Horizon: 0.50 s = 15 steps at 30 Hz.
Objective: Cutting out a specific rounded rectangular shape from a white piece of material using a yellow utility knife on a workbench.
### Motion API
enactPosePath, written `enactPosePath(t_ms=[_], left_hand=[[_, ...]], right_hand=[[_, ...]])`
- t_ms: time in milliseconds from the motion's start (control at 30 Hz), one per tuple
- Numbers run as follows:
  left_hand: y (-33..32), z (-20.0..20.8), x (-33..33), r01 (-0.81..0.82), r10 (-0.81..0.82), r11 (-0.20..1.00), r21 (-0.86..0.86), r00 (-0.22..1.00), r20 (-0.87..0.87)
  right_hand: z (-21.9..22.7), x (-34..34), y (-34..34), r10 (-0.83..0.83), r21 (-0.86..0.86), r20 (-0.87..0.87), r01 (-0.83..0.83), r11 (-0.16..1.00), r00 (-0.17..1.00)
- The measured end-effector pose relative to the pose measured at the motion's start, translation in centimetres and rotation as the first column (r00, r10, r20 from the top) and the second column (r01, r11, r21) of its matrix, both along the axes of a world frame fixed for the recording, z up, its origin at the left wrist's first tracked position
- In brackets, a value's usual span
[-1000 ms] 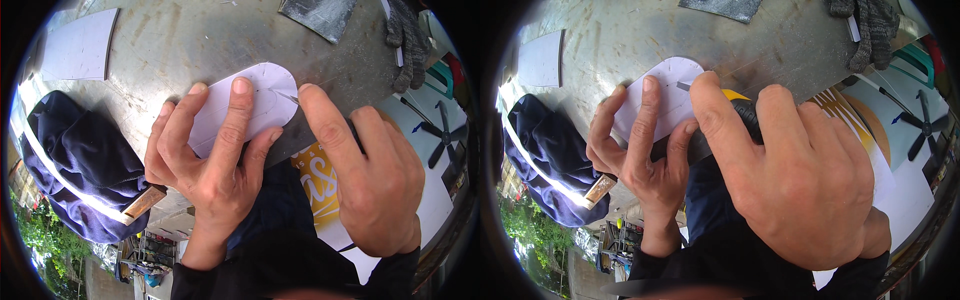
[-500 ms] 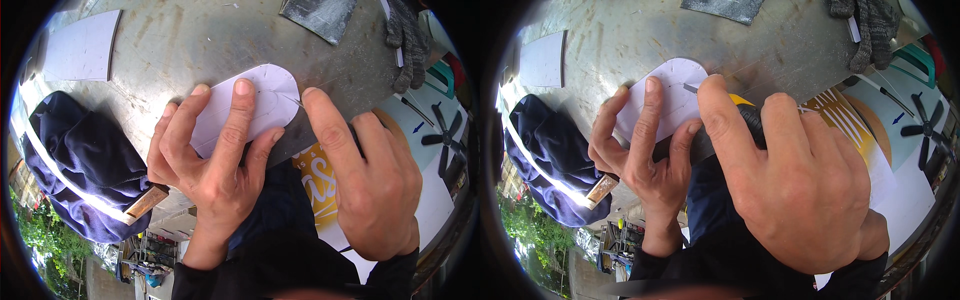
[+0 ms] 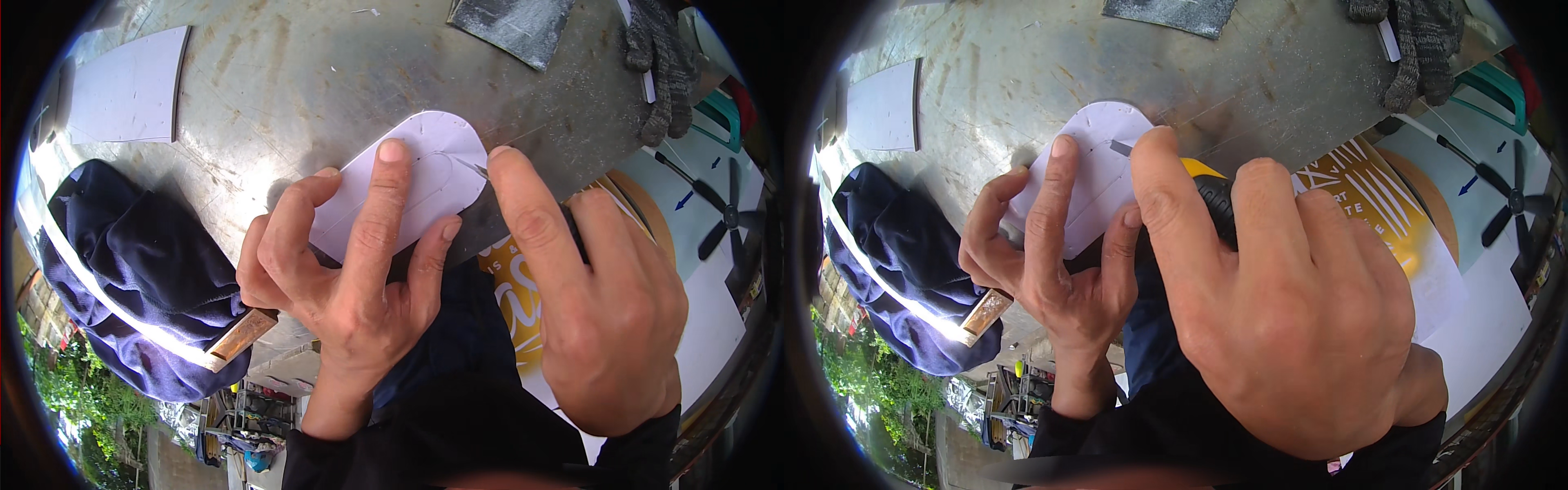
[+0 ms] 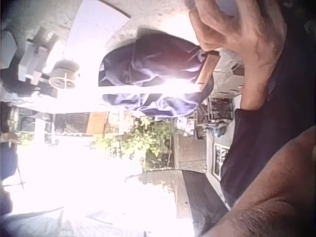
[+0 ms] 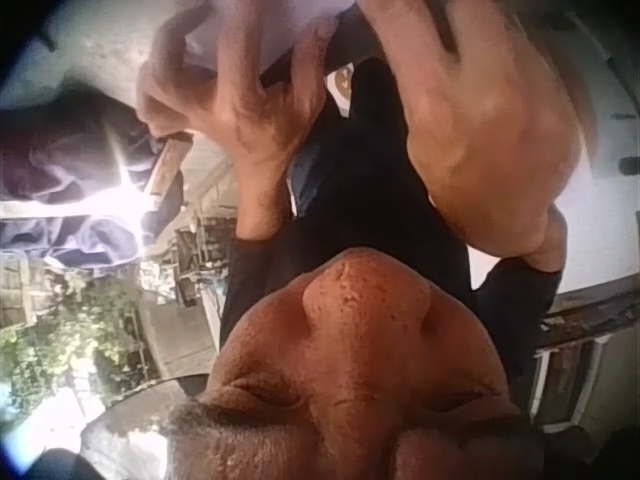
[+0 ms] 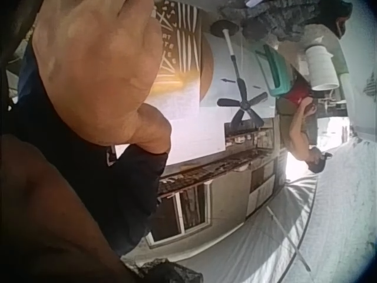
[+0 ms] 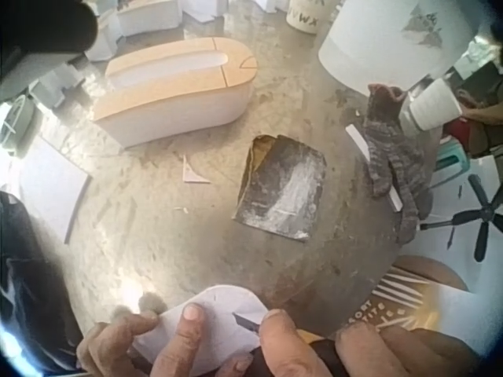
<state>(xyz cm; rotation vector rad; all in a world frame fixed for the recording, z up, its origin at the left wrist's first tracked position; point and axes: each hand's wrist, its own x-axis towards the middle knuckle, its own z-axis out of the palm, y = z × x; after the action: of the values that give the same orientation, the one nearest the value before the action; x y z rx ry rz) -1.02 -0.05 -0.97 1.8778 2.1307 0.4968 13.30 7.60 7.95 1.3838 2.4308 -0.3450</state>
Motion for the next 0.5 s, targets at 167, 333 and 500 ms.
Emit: enactPosePath(t_ms=[167,333,500], left_hand=[[0.04,-0.10,-0.04,0.037,-0.038,0.999,-0.030,0.999,-0.034],[0.04,0.31,0.01,0.010,-0.011,0.996,-0.090,1.000,-0.019],[-0.03,0.22,0.06,0.007,-0.009,0.996,-0.092,1.000,-0.011]], right_hand=[[-0.32,0.12,0.23,0.024,0.029,-0.020,-0.024,0.999,0.999],[-0.01,-0.13,0.08,0.012,0.003,0.008,-0.012,1.000,1.000],[-0.11,-0.17,-0.29,-0.030,-0.015,-0.008,0.030,0.999,1.000]])
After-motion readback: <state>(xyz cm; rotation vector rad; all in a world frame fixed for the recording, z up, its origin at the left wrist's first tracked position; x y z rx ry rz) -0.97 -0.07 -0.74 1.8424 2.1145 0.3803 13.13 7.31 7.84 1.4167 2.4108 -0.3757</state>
